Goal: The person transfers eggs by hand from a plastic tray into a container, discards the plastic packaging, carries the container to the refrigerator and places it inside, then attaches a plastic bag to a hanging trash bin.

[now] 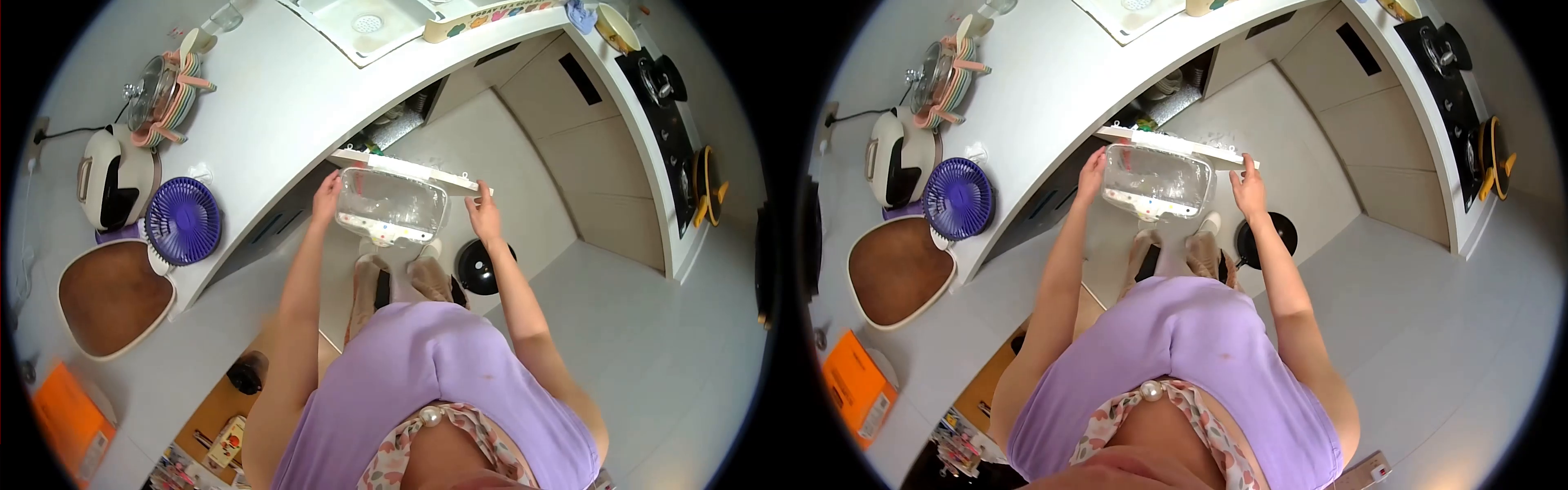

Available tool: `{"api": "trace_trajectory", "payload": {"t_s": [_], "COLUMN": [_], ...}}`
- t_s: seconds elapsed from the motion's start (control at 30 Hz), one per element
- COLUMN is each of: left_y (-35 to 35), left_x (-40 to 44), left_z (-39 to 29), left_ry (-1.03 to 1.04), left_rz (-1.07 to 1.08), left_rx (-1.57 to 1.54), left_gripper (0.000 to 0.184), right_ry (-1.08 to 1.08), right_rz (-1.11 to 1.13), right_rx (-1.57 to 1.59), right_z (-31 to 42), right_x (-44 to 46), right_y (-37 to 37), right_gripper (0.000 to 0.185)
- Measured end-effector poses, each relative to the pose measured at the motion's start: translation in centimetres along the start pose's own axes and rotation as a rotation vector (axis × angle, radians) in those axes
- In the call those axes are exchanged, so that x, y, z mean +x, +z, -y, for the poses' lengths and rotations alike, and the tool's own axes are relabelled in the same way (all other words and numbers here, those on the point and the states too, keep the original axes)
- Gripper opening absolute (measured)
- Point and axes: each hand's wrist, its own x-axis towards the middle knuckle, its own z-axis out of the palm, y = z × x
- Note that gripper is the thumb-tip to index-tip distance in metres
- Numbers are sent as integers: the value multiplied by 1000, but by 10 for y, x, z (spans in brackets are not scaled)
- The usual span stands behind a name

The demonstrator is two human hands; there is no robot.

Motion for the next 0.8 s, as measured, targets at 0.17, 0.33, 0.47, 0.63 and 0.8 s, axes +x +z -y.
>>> {"api": "trace_trajectory", "payload": {"t_s": [0.17, 0.33, 0.47, 0.63, 0.8], "left_y": [-13, -24, -27, -34, -35], "left_x": [7, 1, -1, -2, -4], "left_z": [-4, -15, -20, -34, -34], "left_ry": [82, 297, 407, 349, 344], "left_rz": [96, 152, 138, 194, 208], "left_rx": [101, 233, 262, 320, 380], "left_gripper": [35, 29, 27, 26, 26], "right_ry": [72, 154, 115, 50, -172], "right_rz": [-82, -98, -153, -395, -360], "right_rx": [-163, -297, -311, -344, -408], "right_z": [26, 38, 55, 64, 52], "right_x": [-30, -45, -64, -83, -96], "right_y": [13, 30, 45, 45, 62], "right_gripper": [64, 67, 61, 44, 42]}}
